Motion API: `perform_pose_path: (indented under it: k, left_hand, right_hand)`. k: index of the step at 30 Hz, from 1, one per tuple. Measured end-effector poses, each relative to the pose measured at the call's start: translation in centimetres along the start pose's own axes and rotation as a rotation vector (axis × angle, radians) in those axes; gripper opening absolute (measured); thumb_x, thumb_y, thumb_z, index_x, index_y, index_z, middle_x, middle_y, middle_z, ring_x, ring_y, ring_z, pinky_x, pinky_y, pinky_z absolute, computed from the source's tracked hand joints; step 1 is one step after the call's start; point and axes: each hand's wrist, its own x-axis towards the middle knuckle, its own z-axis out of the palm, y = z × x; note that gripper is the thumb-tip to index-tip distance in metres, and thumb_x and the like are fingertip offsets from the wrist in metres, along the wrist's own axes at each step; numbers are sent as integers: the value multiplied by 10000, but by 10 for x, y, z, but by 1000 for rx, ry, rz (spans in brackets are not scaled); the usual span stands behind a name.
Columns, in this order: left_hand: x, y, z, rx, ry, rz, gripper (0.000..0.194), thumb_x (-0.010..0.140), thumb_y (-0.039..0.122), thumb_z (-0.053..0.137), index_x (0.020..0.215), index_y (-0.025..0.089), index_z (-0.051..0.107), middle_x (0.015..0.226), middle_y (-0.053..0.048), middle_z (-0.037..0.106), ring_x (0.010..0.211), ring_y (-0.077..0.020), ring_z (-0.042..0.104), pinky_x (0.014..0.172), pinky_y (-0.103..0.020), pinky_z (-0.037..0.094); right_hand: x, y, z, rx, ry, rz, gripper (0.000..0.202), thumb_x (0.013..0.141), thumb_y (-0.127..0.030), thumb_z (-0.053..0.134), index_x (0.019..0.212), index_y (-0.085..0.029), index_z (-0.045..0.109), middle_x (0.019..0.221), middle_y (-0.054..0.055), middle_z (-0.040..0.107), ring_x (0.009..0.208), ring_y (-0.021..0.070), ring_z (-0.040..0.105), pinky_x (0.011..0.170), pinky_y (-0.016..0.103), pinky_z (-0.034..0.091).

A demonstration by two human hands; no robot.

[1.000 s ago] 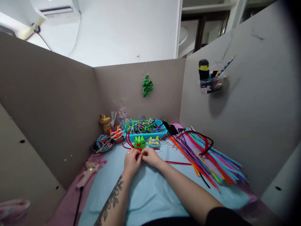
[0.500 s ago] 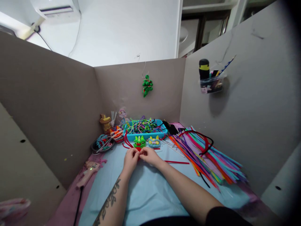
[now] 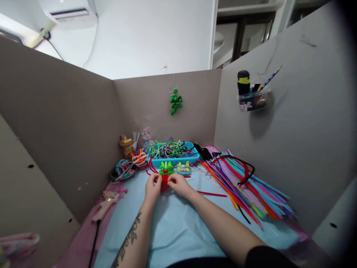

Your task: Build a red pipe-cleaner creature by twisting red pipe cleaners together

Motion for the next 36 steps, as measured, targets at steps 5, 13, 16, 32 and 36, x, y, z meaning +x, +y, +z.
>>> perform_pose_path:
  k: [5, 13, 16, 32, 36]
  left_hand:
    - [-4, 8, 1, 154, -21, 84, 236, 755, 379, 514, 630, 181, 546, 638, -7, 539, 639, -143, 504, 612, -254, 393]
    - [-7, 9, 5, 205, -45, 69, 255, 759, 387, 515, 614, 182, 561, 631, -5, 536, 643, -143, 499, 592, -248, 373]
    - [-6, 4, 6, 170, -23, 31, 172, 762, 328, 498, 700, 184, 570, 645, 3, 542, 641, -139, 501, 590, -246, 375]
    - [-13, 21, 5, 6, 163, -13, 198, 808, 340, 451, 719, 183, 531, 661, -4, 552, 620, -139, 505, 596, -239, 372]
    - [-17, 19, 9, 30, 75, -91, 274, 812, 407, 442, 653, 194, 510, 556, 24, 525, 527, -127, 475, 535, -226, 322]
  right_hand:
    - [-1, -2, 0, -53, 16, -34, 122, 669, -85, 511, 609, -159, 587, 604, -15, 541, 606, 115, 474, 576, 213, 337]
    - [-3, -2, 3, -78, 18, -94, 151, 684, -59, 488, 661, -164, 595, 669, 1, 557, 653, 124, 491, 616, 222, 352]
    - [-3, -4, 3, -73, 38, -103, 146, 714, -88, 490, 631, -169, 578, 640, -8, 535, 629, 118, 480, 602, 221, 347]
    - [5, 5, 2, 409, 148, 185, 75, 656, -230, 565, 641, -156, 568, 536, -42, 503, 497, 93, 438, 501, 209, 344]
    - [8, 11, 4, 561, 190, 255, 114, 642, -271, 581, 626, -162, 549, 482, -65, 449, 428, 71, 366, 425, 193, 279]
